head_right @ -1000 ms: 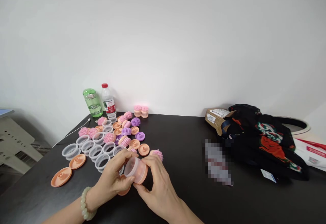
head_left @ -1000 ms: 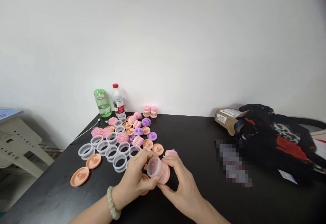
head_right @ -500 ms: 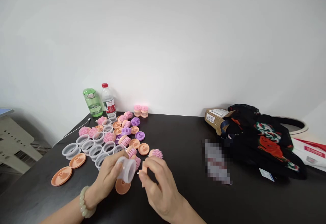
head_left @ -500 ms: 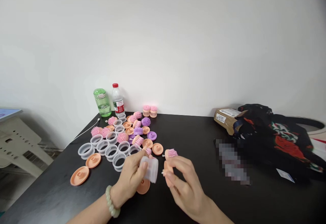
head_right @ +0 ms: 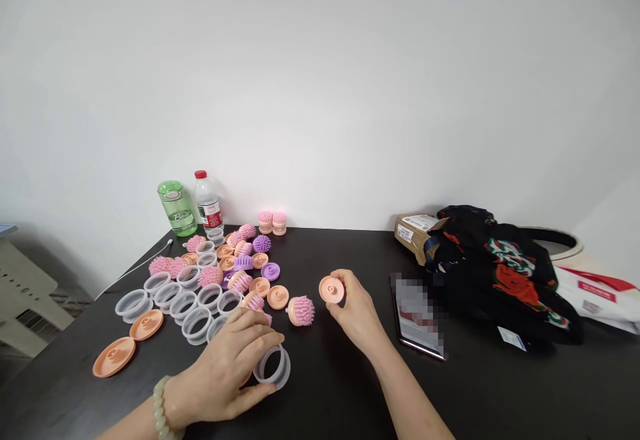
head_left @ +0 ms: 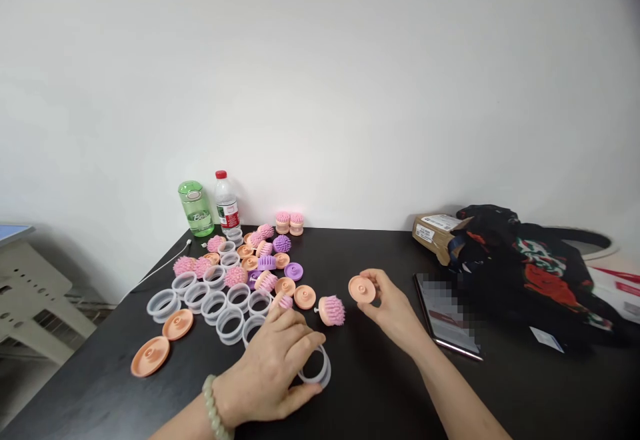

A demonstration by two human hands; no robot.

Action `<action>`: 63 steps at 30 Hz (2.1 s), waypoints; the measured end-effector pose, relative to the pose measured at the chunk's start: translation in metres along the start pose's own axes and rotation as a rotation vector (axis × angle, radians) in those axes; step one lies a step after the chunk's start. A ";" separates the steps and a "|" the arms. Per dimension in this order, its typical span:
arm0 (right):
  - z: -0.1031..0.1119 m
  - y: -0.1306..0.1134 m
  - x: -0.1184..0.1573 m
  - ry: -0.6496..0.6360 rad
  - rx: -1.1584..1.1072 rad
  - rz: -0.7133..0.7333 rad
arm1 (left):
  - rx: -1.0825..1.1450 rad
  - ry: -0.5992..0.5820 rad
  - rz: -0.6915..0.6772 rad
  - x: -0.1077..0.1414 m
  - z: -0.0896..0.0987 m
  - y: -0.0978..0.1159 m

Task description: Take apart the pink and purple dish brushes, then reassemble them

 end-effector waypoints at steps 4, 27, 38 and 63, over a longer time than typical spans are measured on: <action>-0.020 0.011 0.001 -0.230 0.129 -0.033 | -0.069 -0.072 0.079 0.000 -0.011 -0.013; -0.080 -0.028 0.023 -0.394 0.109 0.181 | -0.316 -0.073 0.214 -0.003 -0.020 -0.044; -0.083 -0.039 0.023 -0.380 0.059 0.253 | -0.188 -0.177 0.133 -0.004 -0.014 -0.017; -0.082 -0.049 -0.006 -0.229 0.136 0.558 | -0.308 0.009 0.182 -0.003 -0.006 -0.025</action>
Point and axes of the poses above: each hand's wrist, its own x-axis away from the middle knuckle, its own z-axis out of the back of the hand, y = z × x, the point moved 10 cm from there along -x, towards the middle knuckle, and after that the axes turned 6 degrees about z, right-handed, at the moved point
